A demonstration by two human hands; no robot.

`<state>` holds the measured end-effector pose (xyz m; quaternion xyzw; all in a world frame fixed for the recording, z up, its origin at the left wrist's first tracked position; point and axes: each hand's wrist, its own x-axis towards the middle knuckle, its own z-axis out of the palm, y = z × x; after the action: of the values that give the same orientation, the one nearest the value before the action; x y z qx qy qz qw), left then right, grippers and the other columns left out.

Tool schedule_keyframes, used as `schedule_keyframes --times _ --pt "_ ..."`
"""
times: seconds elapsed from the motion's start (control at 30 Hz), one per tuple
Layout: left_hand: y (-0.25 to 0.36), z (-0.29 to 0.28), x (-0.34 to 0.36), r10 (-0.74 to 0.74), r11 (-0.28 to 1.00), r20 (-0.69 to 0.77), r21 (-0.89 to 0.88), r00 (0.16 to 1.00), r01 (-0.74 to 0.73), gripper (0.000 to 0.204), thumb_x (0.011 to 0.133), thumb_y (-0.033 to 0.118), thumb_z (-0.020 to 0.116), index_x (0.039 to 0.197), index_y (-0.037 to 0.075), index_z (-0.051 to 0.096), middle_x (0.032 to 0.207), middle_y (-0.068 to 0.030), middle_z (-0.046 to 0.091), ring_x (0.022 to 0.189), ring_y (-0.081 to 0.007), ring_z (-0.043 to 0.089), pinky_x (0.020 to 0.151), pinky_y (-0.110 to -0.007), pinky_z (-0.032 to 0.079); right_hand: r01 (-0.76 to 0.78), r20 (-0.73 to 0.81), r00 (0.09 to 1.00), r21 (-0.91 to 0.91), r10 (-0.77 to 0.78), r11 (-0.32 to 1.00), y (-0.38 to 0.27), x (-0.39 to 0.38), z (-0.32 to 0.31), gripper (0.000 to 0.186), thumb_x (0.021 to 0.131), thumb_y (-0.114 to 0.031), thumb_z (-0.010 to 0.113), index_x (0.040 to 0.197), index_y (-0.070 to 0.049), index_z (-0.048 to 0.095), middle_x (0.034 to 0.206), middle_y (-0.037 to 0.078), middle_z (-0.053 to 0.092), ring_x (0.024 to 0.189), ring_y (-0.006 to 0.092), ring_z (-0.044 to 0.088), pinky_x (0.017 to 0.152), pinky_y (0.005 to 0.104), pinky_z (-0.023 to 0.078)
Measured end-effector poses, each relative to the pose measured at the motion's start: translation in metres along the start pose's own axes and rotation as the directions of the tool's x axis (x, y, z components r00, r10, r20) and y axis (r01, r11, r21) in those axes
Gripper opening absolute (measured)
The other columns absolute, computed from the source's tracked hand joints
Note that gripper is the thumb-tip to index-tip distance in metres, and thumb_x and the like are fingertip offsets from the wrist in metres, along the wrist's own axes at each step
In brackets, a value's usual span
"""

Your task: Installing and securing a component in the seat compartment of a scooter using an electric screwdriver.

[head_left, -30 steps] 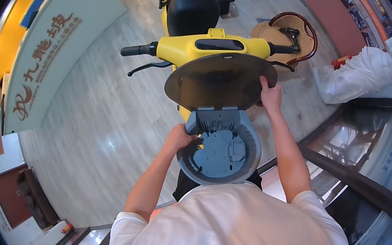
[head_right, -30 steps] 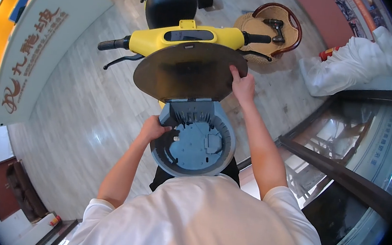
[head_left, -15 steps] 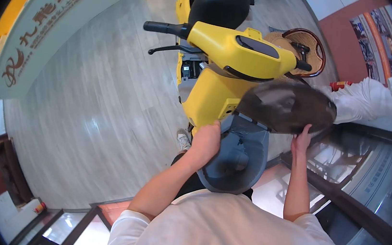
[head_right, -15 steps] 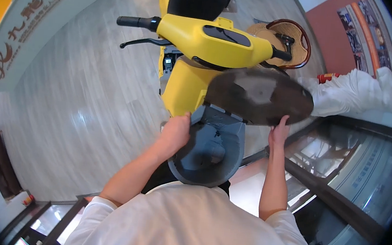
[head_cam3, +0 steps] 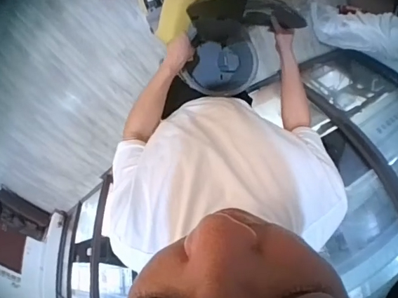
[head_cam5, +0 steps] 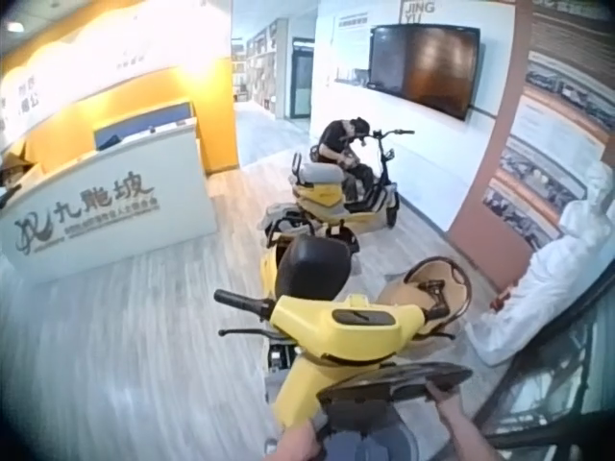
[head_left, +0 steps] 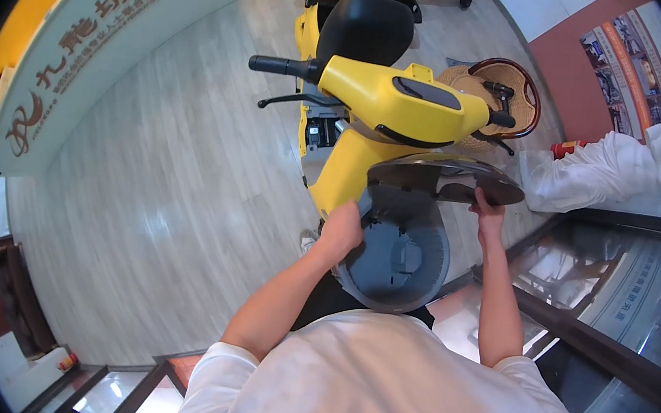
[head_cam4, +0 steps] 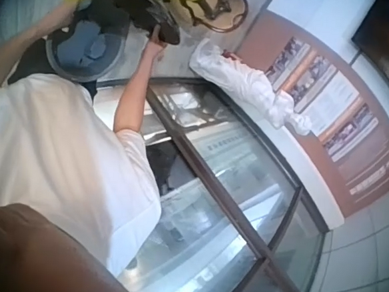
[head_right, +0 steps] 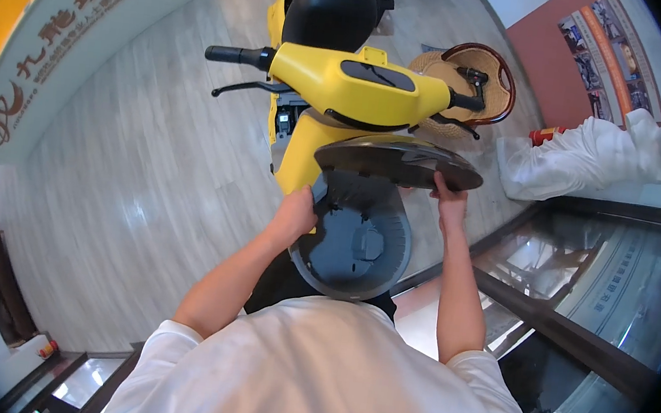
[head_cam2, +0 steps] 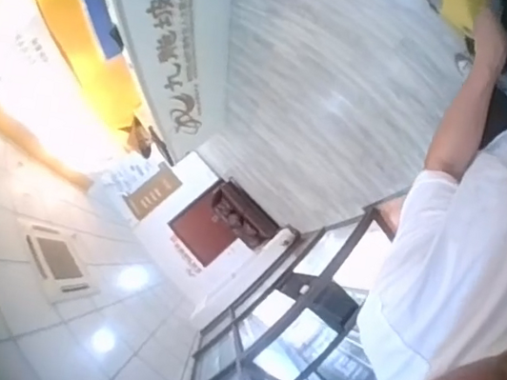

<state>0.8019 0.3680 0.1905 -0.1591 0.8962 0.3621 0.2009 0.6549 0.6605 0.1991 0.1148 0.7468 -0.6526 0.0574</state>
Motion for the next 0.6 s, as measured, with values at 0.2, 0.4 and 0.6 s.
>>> schedule_keyframes --times 0.2,0.4,0.6 --pt "-0.011 0.025 -0.003 -0.144 0.987 -0.015 -0.069 0.989 0.143 0.028 0.069 0.002 0.065 0.092 -0.008 0.053 0.087 -0.0296 0.063 0.087 -0.0437 0.063 0.077 -0.048 0.051 -0.149 0.127 0.981 0.027 0.144 0.989 0.021 0.024 0.011 0.028 0.088 -0.023 0.066 0.101 0.001 0.062 0.088 0.01 0.067 0.066 0.0155 0.063 0.06 0.0276 0.05" --pt "-0.009 0.027 0.003 -0.188 0.981 -0.028 -0.046 0.982 0.186 0.031 0.071 0.006 0.063 0.098 -0.007 0.053 0.088 -0.0301 0.063 0.088 -0.044 0.062 0.076 -0.048 0.05 -0.051 0.184 0.982 -0.001 0.051 0.999 0.032 0.038 0.01 0.024 0.089 -0.022 0.065 0.098 0.0 0.063 0.081 0.009 0.067 0.068 0.0159 0.064 0.065 0.0269 0.051" --pt "-0.004 0.022 0.004 -0.196 0.981 -0.042 -0.022 0.98 0.195 0.031 0.071 0.006 0.061 0.098 -0.007 0.053 0.088 -0.0296 0.063 0.088 -0.0446 0.061 0.076 -0.049 0.05 -0.058 0.237 0.969 -0.068 0.073 0.996 -0.002 0.046 0.02 0.027 0.088 -0.02 0.066 0.104 0.001 0.06 0.084 0.007 0.067 0.067 0.0136 0.063 0.066 0.0269 0.051"
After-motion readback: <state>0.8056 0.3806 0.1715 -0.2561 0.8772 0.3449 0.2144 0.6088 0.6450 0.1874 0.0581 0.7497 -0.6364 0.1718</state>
